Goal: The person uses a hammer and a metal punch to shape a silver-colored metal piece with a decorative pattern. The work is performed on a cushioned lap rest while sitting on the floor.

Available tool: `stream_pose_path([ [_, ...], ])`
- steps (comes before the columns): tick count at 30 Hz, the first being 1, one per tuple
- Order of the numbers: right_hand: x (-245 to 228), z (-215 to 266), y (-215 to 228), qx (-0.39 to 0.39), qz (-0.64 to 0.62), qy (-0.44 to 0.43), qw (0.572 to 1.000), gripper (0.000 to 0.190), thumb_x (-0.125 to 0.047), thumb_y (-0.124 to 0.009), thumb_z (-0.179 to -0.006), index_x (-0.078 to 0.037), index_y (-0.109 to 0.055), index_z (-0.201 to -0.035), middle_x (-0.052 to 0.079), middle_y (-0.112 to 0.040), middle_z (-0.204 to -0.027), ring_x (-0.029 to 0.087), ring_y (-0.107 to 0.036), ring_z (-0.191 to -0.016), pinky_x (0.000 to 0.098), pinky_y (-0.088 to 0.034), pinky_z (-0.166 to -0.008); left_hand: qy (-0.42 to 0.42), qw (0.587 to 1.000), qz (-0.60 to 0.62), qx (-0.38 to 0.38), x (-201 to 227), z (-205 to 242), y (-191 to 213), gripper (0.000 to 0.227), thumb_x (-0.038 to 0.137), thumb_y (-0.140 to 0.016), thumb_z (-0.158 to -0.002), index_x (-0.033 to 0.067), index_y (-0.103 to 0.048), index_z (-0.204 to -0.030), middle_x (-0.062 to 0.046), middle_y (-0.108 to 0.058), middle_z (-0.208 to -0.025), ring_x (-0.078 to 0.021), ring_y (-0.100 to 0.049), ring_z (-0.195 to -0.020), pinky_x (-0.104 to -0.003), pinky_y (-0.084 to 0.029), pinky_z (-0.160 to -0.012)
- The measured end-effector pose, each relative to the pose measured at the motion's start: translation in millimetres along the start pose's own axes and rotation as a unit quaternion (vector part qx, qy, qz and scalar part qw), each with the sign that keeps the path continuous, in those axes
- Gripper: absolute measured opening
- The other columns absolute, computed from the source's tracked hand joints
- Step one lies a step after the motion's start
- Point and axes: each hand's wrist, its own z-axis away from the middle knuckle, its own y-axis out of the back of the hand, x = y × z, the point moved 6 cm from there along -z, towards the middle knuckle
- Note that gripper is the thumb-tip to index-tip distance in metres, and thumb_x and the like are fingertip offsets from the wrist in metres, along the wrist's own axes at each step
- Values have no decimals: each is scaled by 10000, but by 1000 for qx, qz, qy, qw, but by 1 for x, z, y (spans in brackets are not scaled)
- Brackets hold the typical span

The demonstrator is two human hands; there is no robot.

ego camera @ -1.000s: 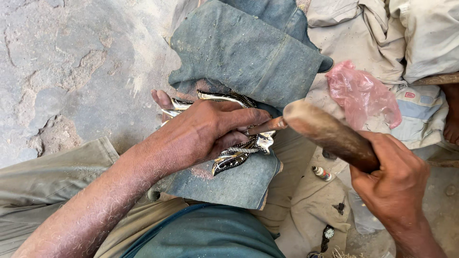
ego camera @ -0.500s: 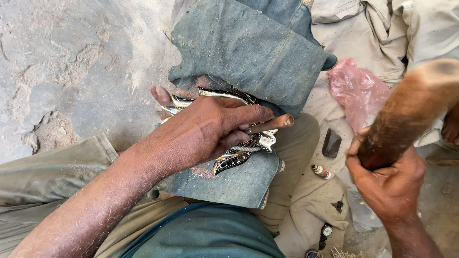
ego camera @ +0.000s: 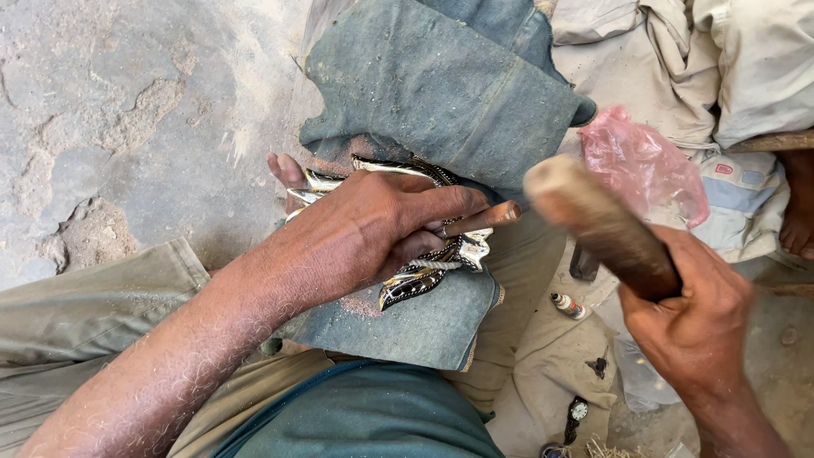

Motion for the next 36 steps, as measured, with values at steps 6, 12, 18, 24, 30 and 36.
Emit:
stream_pose_path([
  [6,-2,2,1,14,2,-22,1000,369,19,-761,-802,55,-675,-1159,140,-713,-914,187,-695,-802,348,-562,-724,0,1000,-11,-7,3,3,-1,430,168,-688,-947,152,-615,-1370,-123,-756,-1058,-323,-752,-870,-476,-564,-752],
  [12,1,-1,3,-20,-8,-26,999,329,19,-732,-810,28,-686,-1135,113,-712,-907,168,-689,-768,322,-562,-701,27,999,-27,-8,0,1,-2,534,81,-723,-861,112,-585,-1376,-141,-745,-1061,-328,-749,-887,-475,-564,-749],
  [18,0,4,3,-12,-12,-55,998,377,21,-742,-808,35,-685,-1181,109,-712,-892,167,-691,-762,333,-552,-703,-6,1000,-12,26,2,9,1,516,73,-700,-901,93,-575,-1401,-147,-741,-1178,-337,-753,-955,-473,-568,-784],
  [24,-16,1,13,30,39,37,998,349,7,-785,-871,13,-688,-1207,118,-718,-978,164,-694,-831,319,-541,-725,-8,999,-13,44,2,14,3,510,74,-694,-908,92,-571,-1403,-167,-728,-1207,-352,-745,-982,-460,-578,-787],
  [30,-31,-11,16,12,56,33,998,402,132,-733,-726,73,-691,-1122,168,-732,-937,223,-703,-806,362,-566,-727,52,998,-27,12,-4,13,-2,547,72,-705,-878,115,-563,-1405,-157,-735,-1060,-347,-747,-898,-481,-556,-772],
  [36,-41,-9,17,29,9,52,998,386,90,-728,-756,86,-670,-1138,167,-720,-953,208,-694,-824,347,-557,-731,-7,999,-16,41,1,17,1,491,71,-682,-922,108,-560,-1396,-154,-732,-1147,-347,-746,-978,-466,-581,-811],
])
